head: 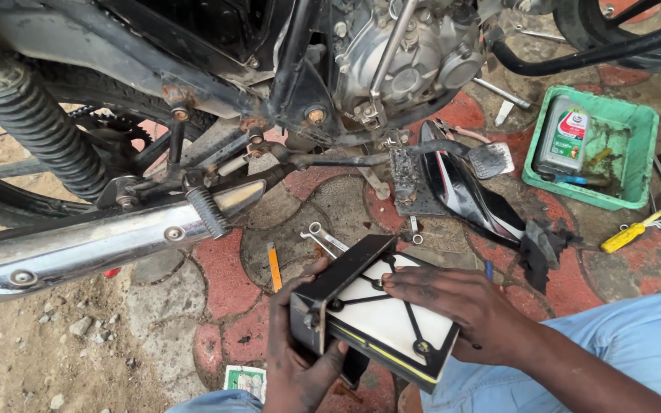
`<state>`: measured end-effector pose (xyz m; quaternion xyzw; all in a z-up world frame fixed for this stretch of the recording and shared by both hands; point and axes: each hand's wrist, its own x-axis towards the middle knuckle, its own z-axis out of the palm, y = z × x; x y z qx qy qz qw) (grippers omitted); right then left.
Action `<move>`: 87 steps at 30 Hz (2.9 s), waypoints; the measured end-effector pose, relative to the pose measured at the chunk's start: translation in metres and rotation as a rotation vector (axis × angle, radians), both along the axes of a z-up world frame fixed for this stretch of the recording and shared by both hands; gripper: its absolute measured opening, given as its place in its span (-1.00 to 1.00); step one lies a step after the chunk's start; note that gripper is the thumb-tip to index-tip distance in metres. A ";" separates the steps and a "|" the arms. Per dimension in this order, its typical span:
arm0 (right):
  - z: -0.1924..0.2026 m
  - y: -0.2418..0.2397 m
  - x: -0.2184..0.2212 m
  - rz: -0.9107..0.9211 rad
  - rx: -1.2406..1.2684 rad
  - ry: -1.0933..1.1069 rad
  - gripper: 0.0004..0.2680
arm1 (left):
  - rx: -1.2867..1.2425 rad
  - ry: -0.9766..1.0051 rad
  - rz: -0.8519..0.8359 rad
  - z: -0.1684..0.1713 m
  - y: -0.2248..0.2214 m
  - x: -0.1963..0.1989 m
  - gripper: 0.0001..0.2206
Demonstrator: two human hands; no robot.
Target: Clean and inspect the air filter and its housing on a motorcycle.
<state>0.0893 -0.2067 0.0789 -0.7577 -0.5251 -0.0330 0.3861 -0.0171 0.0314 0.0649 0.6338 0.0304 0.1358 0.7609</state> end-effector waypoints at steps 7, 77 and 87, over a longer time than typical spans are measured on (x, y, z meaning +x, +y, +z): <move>0.021 0.005 -0.002 -0.068 -0.105 -0.025 -0.41 | -0.094 -0.003 0.051 -0.013 0.005 0.007 -0.29; -0.046 -0.014 0.045 -0.464 -0.315 0.697 -0.70 | -0.765 0.493 0.107 -0.075 0.023 0.044 -0.55; -0.063 -0.017 0.039 -0.494 -0.364 0.989 -0.75 | -0.846 0.573 0.063 -0.060 0.029 0.040 -0.58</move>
